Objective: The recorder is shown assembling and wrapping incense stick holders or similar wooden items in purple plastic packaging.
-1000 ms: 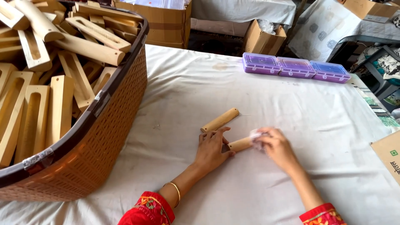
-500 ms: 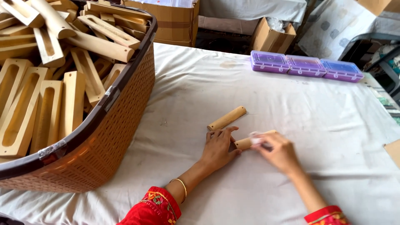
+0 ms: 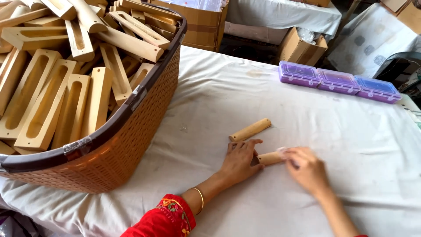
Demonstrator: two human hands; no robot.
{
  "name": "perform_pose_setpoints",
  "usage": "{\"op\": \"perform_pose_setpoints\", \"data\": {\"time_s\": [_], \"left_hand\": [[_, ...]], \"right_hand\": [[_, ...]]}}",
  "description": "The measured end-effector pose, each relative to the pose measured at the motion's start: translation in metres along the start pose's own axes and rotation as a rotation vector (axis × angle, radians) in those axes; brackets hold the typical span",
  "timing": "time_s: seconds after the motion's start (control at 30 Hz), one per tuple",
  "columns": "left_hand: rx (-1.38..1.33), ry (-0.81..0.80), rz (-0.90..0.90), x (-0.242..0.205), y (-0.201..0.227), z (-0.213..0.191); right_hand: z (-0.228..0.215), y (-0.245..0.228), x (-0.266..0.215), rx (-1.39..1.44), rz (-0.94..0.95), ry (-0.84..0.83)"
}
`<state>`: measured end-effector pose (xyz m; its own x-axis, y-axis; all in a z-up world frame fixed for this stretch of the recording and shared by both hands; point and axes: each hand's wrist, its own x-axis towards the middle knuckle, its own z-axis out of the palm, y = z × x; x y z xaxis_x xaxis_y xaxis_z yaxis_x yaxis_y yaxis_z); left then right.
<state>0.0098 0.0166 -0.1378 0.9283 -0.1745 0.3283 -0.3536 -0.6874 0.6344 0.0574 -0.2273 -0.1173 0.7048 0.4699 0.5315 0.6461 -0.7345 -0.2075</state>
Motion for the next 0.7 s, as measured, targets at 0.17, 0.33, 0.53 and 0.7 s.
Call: {"op": "perform_pose_setpoints", "data": {"time_s": [0.17,0.33,0.53,0.7], "left_hand": [[0.009,0.006,-0.015,0.0,0.001,-0.001],[0.016,-0.01,-0.001,-0.002,0.003,-0.001],[0.03,-0.009,0.001,0.002,0.002,-0.003],[0.028,-0.025,-0.019,-0.001,0.005,-0.004]], "right_hand": [[0.004,-0.043,0.011,0.129,-0.142,-0.036],[-0.011,0.016,0.004,0.039,-0.014,-0.104],[0.022,-0.013,0.001,0.041,0.038,-0.11],[0.014,-0.012,0.005,0.045,-0.17,-0.139]]}}
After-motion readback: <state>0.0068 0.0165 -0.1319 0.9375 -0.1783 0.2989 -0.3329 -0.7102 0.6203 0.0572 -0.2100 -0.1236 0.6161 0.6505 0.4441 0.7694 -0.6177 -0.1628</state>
